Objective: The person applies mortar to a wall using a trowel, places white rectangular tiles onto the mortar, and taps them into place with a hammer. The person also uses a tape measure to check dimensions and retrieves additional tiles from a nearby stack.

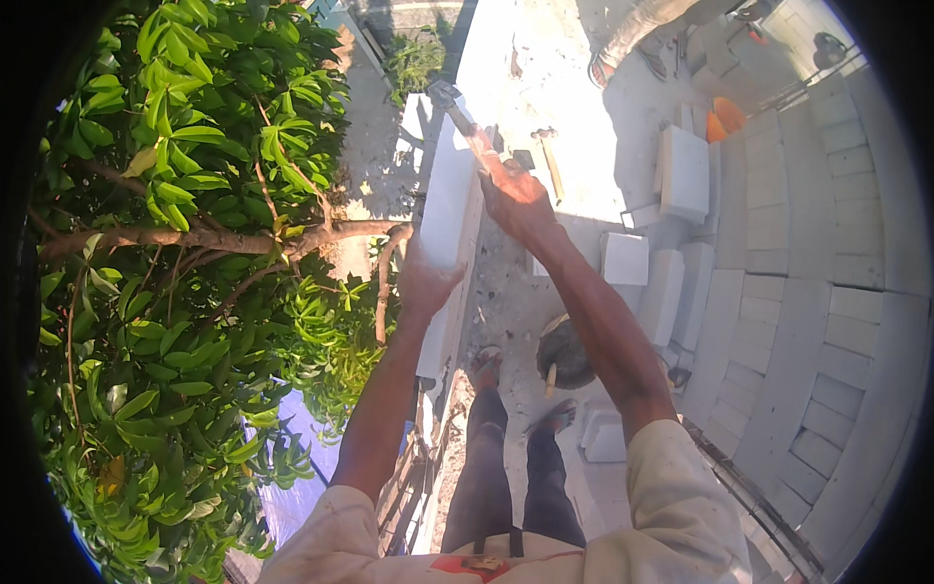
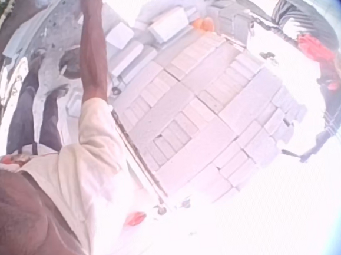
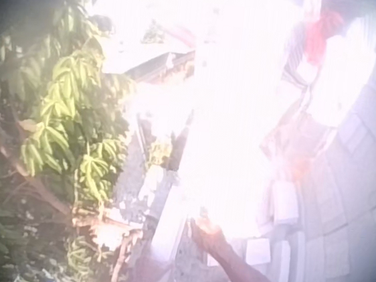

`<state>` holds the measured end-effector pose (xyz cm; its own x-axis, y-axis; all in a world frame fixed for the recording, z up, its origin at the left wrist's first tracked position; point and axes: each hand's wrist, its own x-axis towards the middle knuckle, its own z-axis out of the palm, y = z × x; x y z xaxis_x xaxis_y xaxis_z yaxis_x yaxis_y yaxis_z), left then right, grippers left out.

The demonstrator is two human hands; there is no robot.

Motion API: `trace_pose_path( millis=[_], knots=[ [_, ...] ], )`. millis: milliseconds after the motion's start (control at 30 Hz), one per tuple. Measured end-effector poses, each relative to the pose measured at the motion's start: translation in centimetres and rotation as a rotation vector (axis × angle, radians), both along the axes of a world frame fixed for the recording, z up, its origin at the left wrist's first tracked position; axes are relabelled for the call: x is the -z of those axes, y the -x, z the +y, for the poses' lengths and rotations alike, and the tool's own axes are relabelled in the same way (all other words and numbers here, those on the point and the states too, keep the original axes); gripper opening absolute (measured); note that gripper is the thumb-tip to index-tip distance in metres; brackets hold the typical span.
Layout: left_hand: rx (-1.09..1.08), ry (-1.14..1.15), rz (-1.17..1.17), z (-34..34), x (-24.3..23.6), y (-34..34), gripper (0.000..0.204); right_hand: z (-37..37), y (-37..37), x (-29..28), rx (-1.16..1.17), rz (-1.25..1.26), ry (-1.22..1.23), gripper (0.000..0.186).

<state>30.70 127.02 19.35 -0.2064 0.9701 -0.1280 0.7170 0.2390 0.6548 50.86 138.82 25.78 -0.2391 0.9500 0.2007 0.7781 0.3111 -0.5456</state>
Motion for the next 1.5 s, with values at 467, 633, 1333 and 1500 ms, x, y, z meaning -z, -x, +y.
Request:
trace_pose_path(
  millis=[467,633,1333,1500],
  knots=[
    [0.026,0.009,0.023,0.2,-1.0,-0.3,0.109,3.1,-1.7,1.8,0.086,-0.167,0.179,0.078],
    [0.035,-0.019,0.054,0.0,-0.6,0.5,0.107,2.0,-1.1,0.6,0.062,-0.197,0.167,0.071],
    [-0.044,0.059,-0.107,-0.5,-1.0,0.4,0.100,23.1,6.4,-7.0,-0.274,-1.059,0.158,0.029],
    [-0.084,0.052,-0.120,-1.0,-0.6,1.2,0.100,21.9,15.3,-5.8,-0.399,-1.157,0.238,0.021]
  ],
)
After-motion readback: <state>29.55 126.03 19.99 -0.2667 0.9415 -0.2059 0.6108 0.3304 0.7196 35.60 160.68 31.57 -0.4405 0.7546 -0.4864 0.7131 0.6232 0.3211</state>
